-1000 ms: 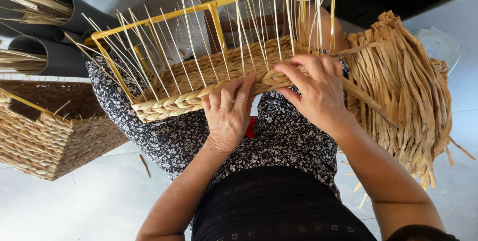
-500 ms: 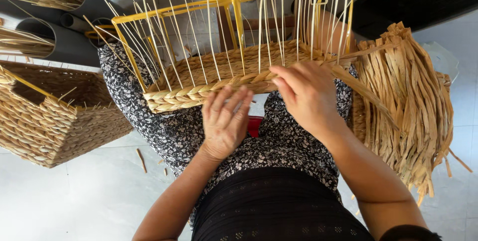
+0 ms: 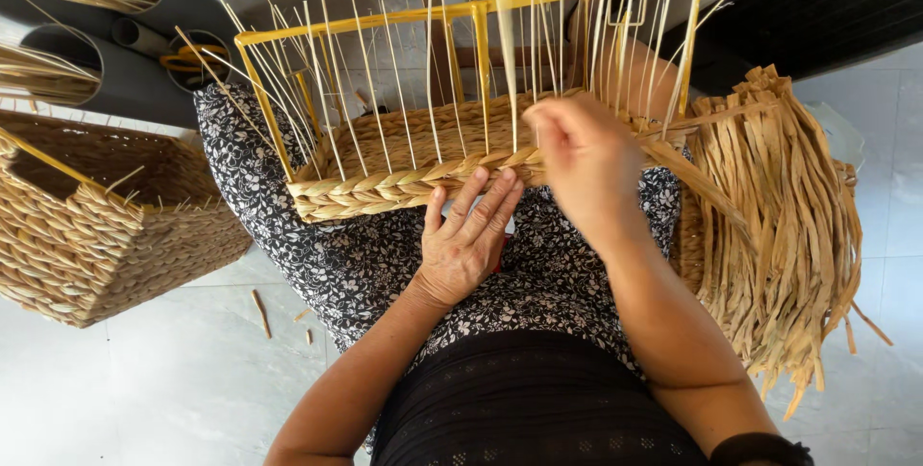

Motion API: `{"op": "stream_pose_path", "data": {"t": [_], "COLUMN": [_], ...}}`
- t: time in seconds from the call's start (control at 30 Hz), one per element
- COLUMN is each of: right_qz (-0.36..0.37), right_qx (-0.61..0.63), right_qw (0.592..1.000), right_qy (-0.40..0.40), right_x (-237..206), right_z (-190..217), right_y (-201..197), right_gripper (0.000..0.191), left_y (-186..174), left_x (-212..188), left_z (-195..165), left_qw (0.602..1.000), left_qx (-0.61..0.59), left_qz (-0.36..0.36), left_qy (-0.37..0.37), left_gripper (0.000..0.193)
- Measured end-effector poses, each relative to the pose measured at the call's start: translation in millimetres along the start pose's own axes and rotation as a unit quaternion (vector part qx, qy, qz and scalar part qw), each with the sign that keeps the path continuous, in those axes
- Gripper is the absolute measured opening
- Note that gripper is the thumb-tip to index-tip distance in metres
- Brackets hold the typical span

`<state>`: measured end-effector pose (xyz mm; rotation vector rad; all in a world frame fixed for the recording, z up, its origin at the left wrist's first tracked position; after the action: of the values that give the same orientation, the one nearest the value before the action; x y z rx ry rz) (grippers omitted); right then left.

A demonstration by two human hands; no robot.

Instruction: The person sits on the floor with a yellow metal basket frame on their lap and weaves braided water hyacinth strips around the frame, tucking and tightening the strands to build up the basket wall. They pull new strands from a pile beside them and press the weave flat as they work around the rim.

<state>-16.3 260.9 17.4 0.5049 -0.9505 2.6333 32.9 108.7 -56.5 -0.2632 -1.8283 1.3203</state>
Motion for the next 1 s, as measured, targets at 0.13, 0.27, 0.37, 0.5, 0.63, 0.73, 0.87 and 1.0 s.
{"op": "stream_pose_path", "data": {"t": [0.13,0.27,0.37,0.5,0.63,0.73,0.87,1.0], "right_qz": [0.025,0.080,0.061,0.029,0.010,0.074,0.130,0.167], "right_qx": [-0.133,-0.197,-0.176,-0.127,-0.014,0.034,0.051,0.038], "right_qw": [0.990,0.977,0.983,0.989,1.000,0.994,0.986,0.982], "right_qy": [0.045,0.001,-0.002,0.072,-0.013,-0.077,-0.086,-0.085], "right_x": [3,-2,2,6,-1,-7,-5,2], "right_z": [-26,-30,-32,-36,8,42,58,56], "right_y": [-27,-8,5,-1,-12,10,44,62], "right_gripper": [0.013,0.017,0.022,0.013,0.012,0.008,0.015,0.013], "left_y": [3,5,2,1,2,4,-9,-43], "left_x": [-2,0,1,0,-2,-5,-15,-28], "left_z": [0,-1,0,3,5,7,24,64], "left_qw": [1.000,0.999,0.998,0.998,0.999,1.000,0.988,0.990], "left_qx": [0.010,0.032,0.055,0.050,0.039,-0.026,-0.154,-0.044], "left_qz": [-0.002,0.001,-0.017,-0.009,-0.003,0.001,-0.011,-0.110], "left_qy": [0.001,0.008,0.009,0.020,0.014,0.007,-0.002,-0.072], "left_gripper": [0.056,0.055,0.052,0.053,0.055,0.054,0.053,0.050]}}
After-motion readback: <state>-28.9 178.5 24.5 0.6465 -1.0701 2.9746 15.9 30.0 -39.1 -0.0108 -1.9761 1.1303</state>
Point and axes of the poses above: each hand's wrist, its own x-axis towards the middle knuckle, its own y-axis out of the palm, z = x × y, the point moved 9 cm from there along x, towards the middle knuckle, and after that the axes turned 7 degrees about x, right-handed, at the moved point
